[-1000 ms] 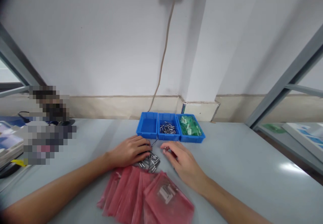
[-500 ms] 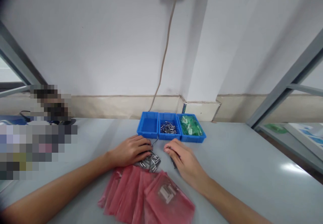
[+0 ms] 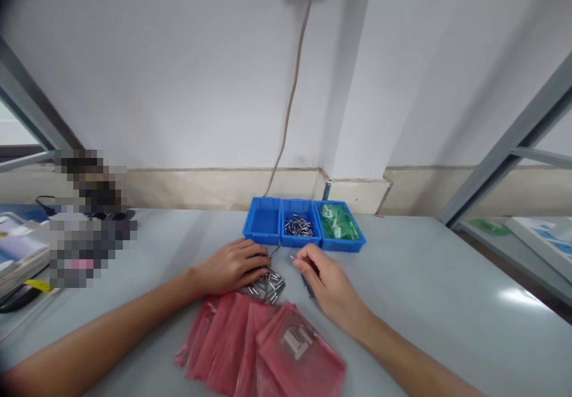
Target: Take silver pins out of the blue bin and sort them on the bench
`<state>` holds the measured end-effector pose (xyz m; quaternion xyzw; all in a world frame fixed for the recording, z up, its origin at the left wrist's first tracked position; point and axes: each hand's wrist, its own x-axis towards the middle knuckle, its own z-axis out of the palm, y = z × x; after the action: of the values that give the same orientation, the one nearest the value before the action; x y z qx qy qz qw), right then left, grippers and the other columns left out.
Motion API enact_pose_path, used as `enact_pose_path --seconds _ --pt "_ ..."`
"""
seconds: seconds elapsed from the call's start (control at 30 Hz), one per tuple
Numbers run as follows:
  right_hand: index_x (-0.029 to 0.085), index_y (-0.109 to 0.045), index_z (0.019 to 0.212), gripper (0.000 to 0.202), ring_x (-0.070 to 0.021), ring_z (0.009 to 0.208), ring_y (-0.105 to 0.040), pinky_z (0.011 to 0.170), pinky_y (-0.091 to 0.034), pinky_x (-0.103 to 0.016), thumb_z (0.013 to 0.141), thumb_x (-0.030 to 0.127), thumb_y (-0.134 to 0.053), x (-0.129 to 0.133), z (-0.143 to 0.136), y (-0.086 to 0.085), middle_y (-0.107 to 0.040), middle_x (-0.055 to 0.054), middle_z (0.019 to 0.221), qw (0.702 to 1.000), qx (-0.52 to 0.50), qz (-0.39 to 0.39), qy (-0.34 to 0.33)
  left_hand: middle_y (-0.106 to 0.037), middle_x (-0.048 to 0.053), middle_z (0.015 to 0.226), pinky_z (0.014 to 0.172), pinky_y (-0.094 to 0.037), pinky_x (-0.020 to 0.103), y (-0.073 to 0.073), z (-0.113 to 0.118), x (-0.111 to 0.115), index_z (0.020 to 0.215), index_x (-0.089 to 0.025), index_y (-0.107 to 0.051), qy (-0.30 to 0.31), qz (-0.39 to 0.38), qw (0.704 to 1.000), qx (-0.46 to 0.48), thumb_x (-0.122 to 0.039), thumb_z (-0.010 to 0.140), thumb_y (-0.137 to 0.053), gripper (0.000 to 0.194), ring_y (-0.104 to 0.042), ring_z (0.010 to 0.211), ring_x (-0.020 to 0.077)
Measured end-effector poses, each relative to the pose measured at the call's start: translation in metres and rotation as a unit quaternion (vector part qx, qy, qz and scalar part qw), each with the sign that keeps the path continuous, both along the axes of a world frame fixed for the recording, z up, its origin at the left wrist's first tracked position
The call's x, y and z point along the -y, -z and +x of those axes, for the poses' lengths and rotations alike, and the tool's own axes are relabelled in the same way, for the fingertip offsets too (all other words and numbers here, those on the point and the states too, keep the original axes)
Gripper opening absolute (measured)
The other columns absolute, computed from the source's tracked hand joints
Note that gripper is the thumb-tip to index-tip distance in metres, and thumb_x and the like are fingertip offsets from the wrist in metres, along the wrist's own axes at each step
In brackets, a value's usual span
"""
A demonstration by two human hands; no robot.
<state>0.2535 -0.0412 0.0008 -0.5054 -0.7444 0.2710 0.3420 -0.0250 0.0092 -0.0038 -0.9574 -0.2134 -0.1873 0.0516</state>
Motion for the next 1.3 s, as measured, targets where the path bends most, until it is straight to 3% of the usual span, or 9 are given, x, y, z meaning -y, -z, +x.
enact_pose_path --seconds 0.2,0.5,0.8,1.13,1.3 --pt "0.026 -0.057 0.110 0.019 -0.0202 0.082 -0.057 0.077 -0.047 -0.032 0.112 0.040 -0.043 0.0012 -0.0003 0.0015 -0.062 0.000 0.093 1.000 -0.011 0.013 0.006 -0.071 0.008 0.120 0.093 -0.053 0.035 0.0009 -0.0008 -0.0008 0.121 -0.019 -0.070 0.004 0.001 1.000 0.001 -0.037 0.113 -0.047 0.030 -0.067 0.104 0.0207" --pt "0.026 -0.051 0.097 0.018 -0.0168 0.068 -0.046 0.063 -0.039 -0.030 0.108 0.040 -0.053 0.0017 -0.0017 0.0044 -0.050 0.005 0.080 0.999 -0.039 -0.027 0.016 -0.071 0.008 0.118 0.093 -0.053 0.035 -0.0007 -0.0005 -0.0001 0.121 -0.019 -0.070 0.004 0.005 1.000 0.001 -0.037 0.114 -0.046 0.031 -0.068 0.103 0.0209" --pt "0.026 -0.061 0.102 0.020 -0.0193 0.082 -0.056 0.072 -0.043 -0.031 0.110 0.042 -0.051 0.0004 -0.0006 -0.0004 -0.064 0.001 0.091 0.999 -0.040 -0.016 -0.013 -0.071 0.007 0.117 0.092 -0.053 0.035 0.0008 -0.0009 -0.0005 0.121 -0.019 -0.070 0.002 0.003 1.000 0.003 -0.037 0.113 -0.048 0.030 -0.067 0.101 0.0204" --pt "0.027 -0.064 0.111 0.026 -0.0214 0.089 -0.063 0.084 -0.049 -0.033 0.113 0.041 -0.042 -0.0025 0.0025 0.0043 -0.067 -0.002 0.096 0.999 -0.047 0.002 -0.008 -0.071 0.007 0.118 0.092 -0.053 0.036 0.0023 -0.0012 -0.0015 0.122 -0.019 -0.070 0.004 0.002 1.000 0.004 -0.037 0.113 -0.048 0.030 -0.067 0.101 0.0207" --pt "0.027 -0.063 0.111 0.022 -0.0212 0.087 -0.062 0.079 -0.049 -0.032 0.111 0.043 -0.048 -0.0009 0.0012 0.0034 -0.068 -0.001 0.100 0.999 -0.051 0.004 0.004 -0.071 0.008 0.118 0.093 -0.053 0.035 0.0023 -0.0016 -0.0014 0.122 -0.019 -0.070 0.005 0.001 1.000 0.004 -0.037 0.113 -0.047 0.030 -0.067 0.102 0.0207"
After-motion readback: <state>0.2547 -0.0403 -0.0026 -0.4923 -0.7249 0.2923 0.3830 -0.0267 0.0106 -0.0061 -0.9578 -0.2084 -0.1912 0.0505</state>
